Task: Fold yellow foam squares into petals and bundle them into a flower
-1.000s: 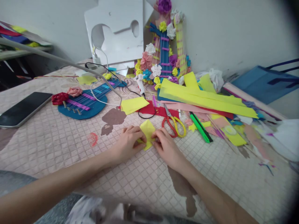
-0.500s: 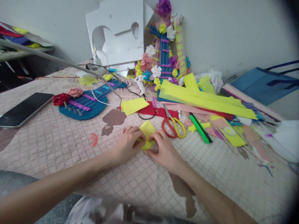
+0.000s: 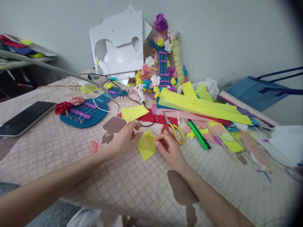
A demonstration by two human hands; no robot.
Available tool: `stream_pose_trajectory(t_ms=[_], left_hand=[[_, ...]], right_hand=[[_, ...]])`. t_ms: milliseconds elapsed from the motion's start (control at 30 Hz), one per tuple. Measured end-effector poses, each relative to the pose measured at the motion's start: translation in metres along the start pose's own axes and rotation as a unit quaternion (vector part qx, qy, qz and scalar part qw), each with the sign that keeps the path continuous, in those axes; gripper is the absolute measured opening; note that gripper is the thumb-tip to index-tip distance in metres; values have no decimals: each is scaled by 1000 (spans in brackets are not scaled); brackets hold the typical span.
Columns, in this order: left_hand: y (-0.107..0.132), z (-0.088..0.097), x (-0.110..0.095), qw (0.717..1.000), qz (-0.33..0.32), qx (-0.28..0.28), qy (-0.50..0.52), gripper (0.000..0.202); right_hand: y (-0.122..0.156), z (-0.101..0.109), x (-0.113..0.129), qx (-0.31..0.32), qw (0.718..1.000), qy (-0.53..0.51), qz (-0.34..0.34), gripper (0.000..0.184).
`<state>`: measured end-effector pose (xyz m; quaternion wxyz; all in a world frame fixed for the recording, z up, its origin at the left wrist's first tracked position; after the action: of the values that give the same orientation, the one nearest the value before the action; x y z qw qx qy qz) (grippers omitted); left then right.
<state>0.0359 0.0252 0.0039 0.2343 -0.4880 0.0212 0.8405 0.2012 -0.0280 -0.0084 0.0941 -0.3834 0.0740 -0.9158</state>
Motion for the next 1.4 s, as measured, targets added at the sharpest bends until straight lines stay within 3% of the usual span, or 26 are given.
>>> stream_pose_trajectory(t_ms=[100, 200, 333, 433, 500, 600, 667, 767, 933, 1000, 1200, 1400], left_hand=[[-20, -4, 5, 994, 57, 45, -79, 24], [-32, -10, 6, 990, 60, 54, -115, 22], [-32, -19, 1, 994, 9, 76, -78, 4], [-30, -20, -1, 995, -7, 94, -36, 4], [-28, -22, -2, 991, -1, 123, 50, 9], [-26, -28, -6, 963, 20, 177, 203, 17], [-25, -29, -7, 946, 40, 182, 264, 20], [-19, -30, -1, 918, 108, 185, 333, 27], [2, -38, 5, 863, 169, 291, 376, 49], [4, -36, 7, 868, 173, 290, 365, 49], [-10, -18, 14, 918, 146, 194, 312, 40], [-12, -15, 15, 910, 127, 231, 319, 37]], right_hand=[[-2, 2, -5, -16, 1000, -13, -9, 10], [-2, 4, -3, -21, 1000, -8, -8, 9], [-2, 8, 1, -28, 999, 13, -6, 8], [-2, 11, 2, -44, 998, 34, -9, 15], [-3, 13, 1, -49, 998, 28, -19, 23], [-6, 11, -2, -25, 998, -41, -37, 27], [-7, 7, -4, -5, 993, -104, -49, 26], [-8, 6, -8, -11, 981, -177, -76, 27], [-5, 6, -18, -42, 961, -236, -136, 30], [-4, 5, -19, -38, 962, -236, -136, 31], [-2, 5, -17, -18, 975, -202, -90, 26], [-3, 5, -17, -9, 973, -209, -97, 29]])
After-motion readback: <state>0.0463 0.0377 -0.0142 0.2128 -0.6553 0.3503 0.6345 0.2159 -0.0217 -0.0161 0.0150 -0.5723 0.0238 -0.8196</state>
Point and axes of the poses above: each hand's wrist, its own y-axis away from the middle knuckle, its own z-axis out of the back of the hand, x = y × z, the point moved 7 cm from there along -y, towards the middle knuckle, and after that the axes turned 13 degrees about y, right-handed, at the moved point
